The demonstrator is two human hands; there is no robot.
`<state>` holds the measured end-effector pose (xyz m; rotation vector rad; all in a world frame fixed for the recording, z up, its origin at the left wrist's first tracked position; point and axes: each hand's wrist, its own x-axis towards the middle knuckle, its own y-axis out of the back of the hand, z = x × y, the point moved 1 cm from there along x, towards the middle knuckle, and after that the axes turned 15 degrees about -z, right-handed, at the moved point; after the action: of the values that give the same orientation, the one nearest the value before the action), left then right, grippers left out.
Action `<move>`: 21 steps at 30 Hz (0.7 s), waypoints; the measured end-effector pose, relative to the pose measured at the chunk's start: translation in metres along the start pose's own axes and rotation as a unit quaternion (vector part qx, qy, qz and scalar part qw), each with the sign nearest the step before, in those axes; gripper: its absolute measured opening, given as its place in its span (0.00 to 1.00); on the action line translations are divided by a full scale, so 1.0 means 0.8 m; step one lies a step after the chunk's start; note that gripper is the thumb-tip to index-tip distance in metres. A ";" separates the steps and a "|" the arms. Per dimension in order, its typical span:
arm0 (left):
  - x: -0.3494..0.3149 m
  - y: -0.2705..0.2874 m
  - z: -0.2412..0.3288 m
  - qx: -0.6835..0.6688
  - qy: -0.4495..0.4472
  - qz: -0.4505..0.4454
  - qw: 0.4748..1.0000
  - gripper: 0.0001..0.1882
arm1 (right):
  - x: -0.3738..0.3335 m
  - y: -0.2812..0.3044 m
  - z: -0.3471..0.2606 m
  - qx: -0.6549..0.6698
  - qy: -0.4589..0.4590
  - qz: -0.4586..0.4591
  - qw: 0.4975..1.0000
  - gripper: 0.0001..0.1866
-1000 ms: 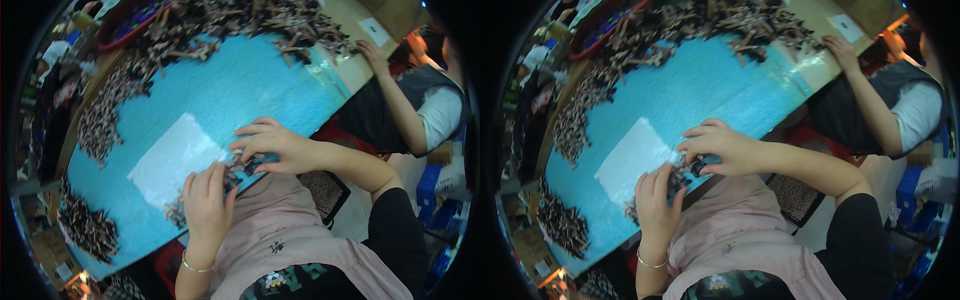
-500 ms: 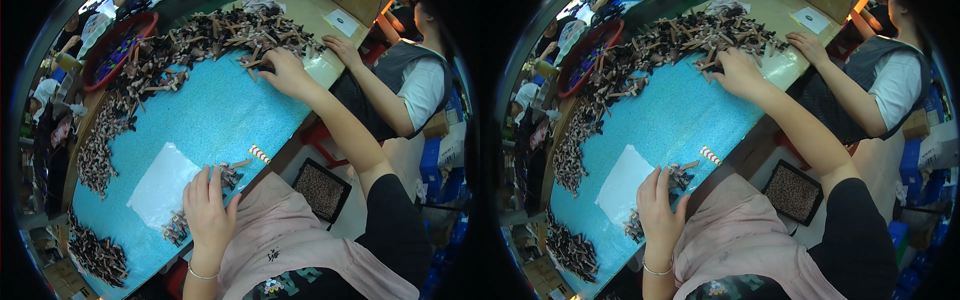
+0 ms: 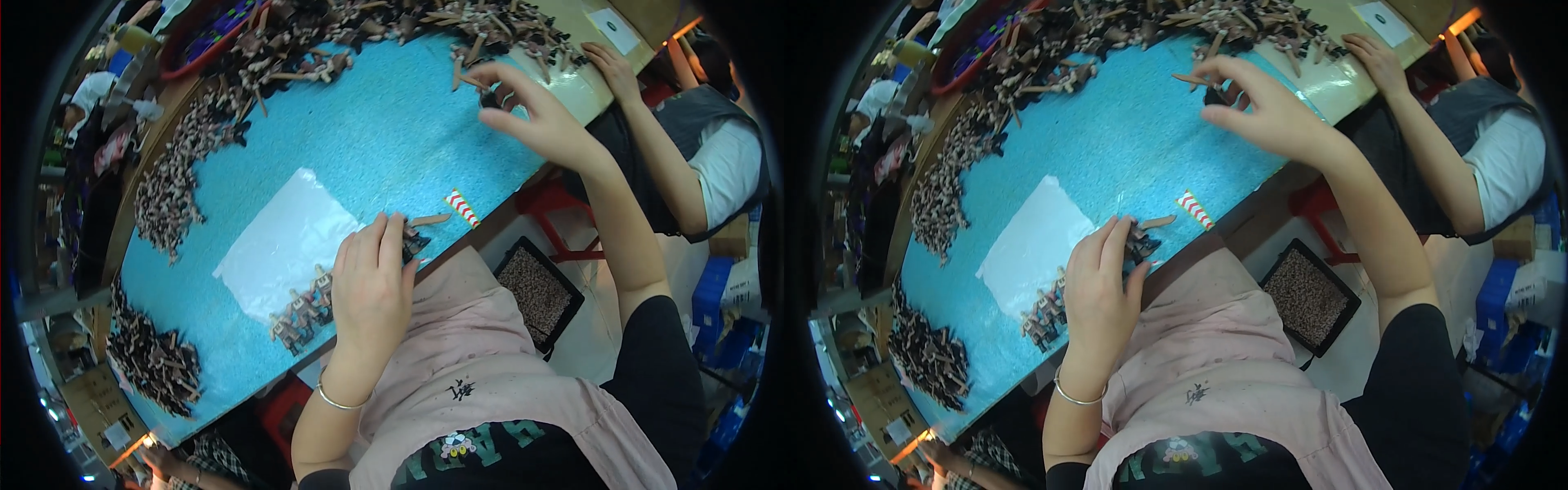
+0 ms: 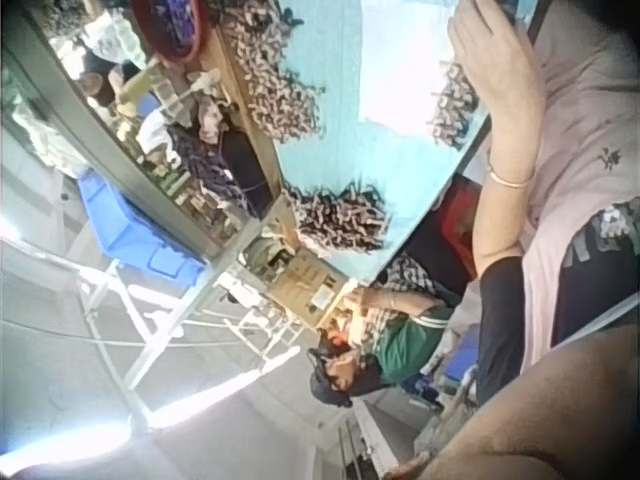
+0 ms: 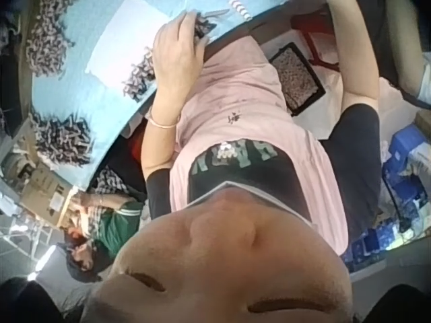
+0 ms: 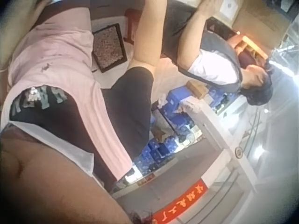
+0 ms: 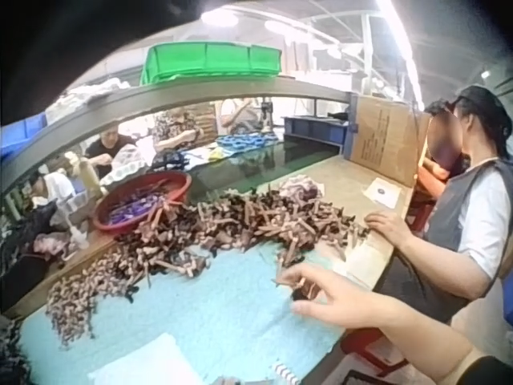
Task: The person applies adhesive to figurine parts using a squeeze bottle, assembles the toy figurines by joining components together by hand, and lines up the assembled figurines on the table.
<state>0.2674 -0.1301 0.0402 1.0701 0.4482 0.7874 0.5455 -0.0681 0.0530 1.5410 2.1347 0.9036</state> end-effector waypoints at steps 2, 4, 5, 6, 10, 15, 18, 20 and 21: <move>-0.001 -0.001 -0.001 -0.005 0.011 -0.001 1.000 0.29 | -0.008 -0.023 -0.023 0.169 0.038 -0.092 0.981 0.18; -0.001 -0.002 -0.002 -0.011 0.019 -0.002 1.000 0.29 | -0.014 -0.054 -0.040 0.265 0.083 -0.135 0.951 0.16; -0.002 -0.002 -0.002 -0.010 0.016 -0.002 1.000 0.29 | -0.015 -0.068 -0.048 0.270 0.103 -0.140 0.947 0.16; -0.003 -0.003 -0.003 -0.008 0.012 -0.001 1.000 0.30 | -0.016 -0.076 -0.049 0.224 0.103 -0.144 0.958 0.17; -0.002 -0.004 -0.003 -0.002 0.011 0.002 1.000 0.30 | -0.017 -0.085 -0.048 0.076 0.076 -0.168 0.980 0.17; -0.005 -0.002 -0.004 -0.014 0.005 0.011 1.000 0.30 | -0.022 -0.077 -0.039 -0.009 0.101 -0.184 0.978 0.20; -0.008 0.000 -0.003 -0.002 -0.002 0.015 1.000 0.31 | -0.024 -0.065 -0.047 0.018 0.086 -0.191 0.978 0.24; -0.007 -0.004 -0.004 -0.002 -0.002 0.018 1.000 0.30 | -0.023 -0.056 -0.054 0.037 0.065 -0.175 0.982 0.27; -0.008 -0.006 -0.006 -0.005 -0.009 0.018 1.000 0.30 | -0.019 -0.061 -0.059 0.040 0.070 -0.179 0.981 0.27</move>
<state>0.2617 -0.1335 0.0339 1.0780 0.4109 0.8107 0.4874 -0.1060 0.0535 1.0978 2.4687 0.8285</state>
